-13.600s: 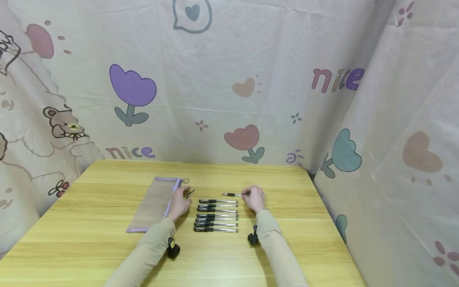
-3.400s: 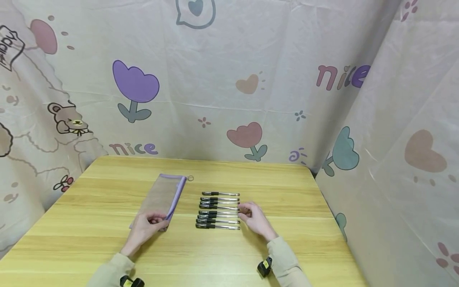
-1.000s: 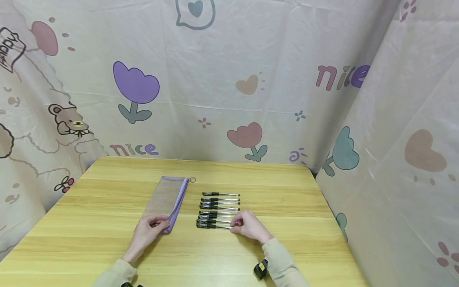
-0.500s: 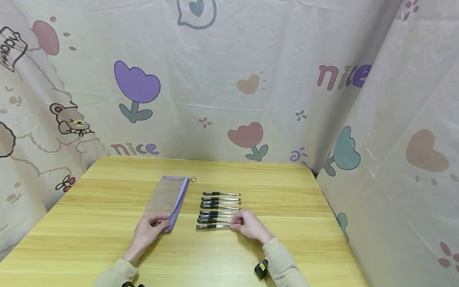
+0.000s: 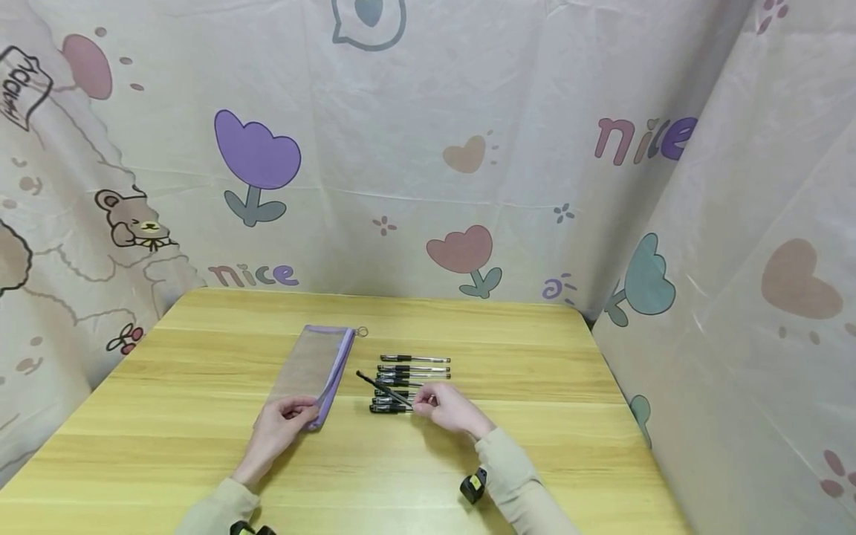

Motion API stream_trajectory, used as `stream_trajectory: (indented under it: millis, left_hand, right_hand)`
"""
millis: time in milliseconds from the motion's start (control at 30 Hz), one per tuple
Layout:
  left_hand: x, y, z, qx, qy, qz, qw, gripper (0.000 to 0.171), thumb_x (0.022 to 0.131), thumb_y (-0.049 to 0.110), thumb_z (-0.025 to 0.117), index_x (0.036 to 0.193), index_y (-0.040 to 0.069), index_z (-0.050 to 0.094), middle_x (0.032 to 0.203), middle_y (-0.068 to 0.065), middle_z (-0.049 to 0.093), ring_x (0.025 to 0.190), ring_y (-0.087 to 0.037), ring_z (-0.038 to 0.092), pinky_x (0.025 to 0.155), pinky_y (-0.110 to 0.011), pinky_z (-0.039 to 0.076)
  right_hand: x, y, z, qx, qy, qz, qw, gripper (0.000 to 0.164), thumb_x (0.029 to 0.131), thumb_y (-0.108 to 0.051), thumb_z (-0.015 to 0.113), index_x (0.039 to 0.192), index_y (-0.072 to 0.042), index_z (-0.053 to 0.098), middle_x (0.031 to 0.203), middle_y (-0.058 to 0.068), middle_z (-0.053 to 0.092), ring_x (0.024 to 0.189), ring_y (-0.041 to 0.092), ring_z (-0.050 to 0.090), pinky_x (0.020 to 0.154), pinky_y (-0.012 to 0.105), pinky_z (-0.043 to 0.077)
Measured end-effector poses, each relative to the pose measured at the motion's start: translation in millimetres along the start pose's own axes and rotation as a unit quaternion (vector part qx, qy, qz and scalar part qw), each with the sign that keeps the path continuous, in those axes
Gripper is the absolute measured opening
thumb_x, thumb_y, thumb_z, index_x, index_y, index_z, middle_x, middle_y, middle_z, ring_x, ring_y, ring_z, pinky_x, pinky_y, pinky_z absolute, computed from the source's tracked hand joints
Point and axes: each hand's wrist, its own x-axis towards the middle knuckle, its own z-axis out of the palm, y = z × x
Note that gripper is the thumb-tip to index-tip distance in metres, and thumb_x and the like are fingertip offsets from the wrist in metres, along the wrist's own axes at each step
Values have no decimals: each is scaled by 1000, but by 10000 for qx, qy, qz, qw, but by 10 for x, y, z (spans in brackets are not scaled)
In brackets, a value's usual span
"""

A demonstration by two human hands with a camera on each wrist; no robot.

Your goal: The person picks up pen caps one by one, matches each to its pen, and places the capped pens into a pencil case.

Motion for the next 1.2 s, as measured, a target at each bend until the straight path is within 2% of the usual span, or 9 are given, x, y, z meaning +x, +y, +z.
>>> stream_trajectory:
  millis: [133,367,533,700,800,900,1033,1100,1200]
  left_hand:
    - [2,8,-2,-23,-9,-92,10000,18,87,4,74,103,-5,75,87,-13,75,69,0,57,66,-14,48]
    - [15,21,-19,-69,45,-222,9997,22,86,4,74,105,-7,74,89,-14,75,70,-1,59,66,-15,49]
    - [24,27,-37,-56,87,-188,9998,22,86,2,73,105,-8,73,89,-16,76,69,0,59,66,-15,50]
    - [32,37,-55,10,124,-97,9999,20,87,3,73,105,-7,74,89,-16,76,69,0,59,65,-15,49]
    - [34,48,-59,-12,141,-90,9999,20,87,2,72,104,-7,74,88,-15,75,68,1,58,65,-15,49]
    - [35,56,-60,-26,166,-110,9998,20,87,2,72,104,-7,74,87,-15,75,67,1,57,65,-15,48]
    - [32,65,-60,14,222,-85,9997,20,86,2,72,104,-7,74,86,-14,75,66,1,56,64,-15,47]
    - [29,68,-61,45,249,-41,9997,20,86,2,72,104,-7,74,85,-14,74,65,2,55,63,-15,47]
    - [25,70,-63,75,276,38,9996,19,86,2,72,103,-6,74,85,-13,74,65,2,55,63,-15,47]
  right_hand:
    - [86,-84,24,200,-192,29,9996,15,100,-12,57,102,-1,66,93,14,68,78,11,58,67,19,49]
    - [230,-212,94,1168,-542,0,9917,21,100,-8,55,112,8,60,94,17,67,77,8,58,70,22,52]
    - [316,-267,167,1914,-651,192,9792,24,98,-2,55,118,11,58,97,13,67,84,8,60,78,20,54]
    - [433,-285,227,2507,-739,486,9640,37,97,2,53,133,12,52,104,22,64,85,13,59,77,21,53]
    - [501,-273,251,2972,-859,534,9495,41,97,4,51,137,13,47,99,18,63,80,13,59,73,23,53]
    - [554,-277,265,3571,-963,683,9266,41,97,6,51,136,16,43,93,6,61,78,13,60,73,24,54]
    - [609,-292,281,4195,-974,974,8972,41,95,7,52,132,18,41,88,2,63,78,15,64,77,28,59]
    - [644,-295,294,4297,-935,1079,8916,36,95,5,53,127,18,46,88,4,65,78,17,67,80,31,61]
    - [717,-298,325,4303,-848,1212,8905,23,96,3,56,116,14,56,87,6,66,78,16,69,80,33,62]
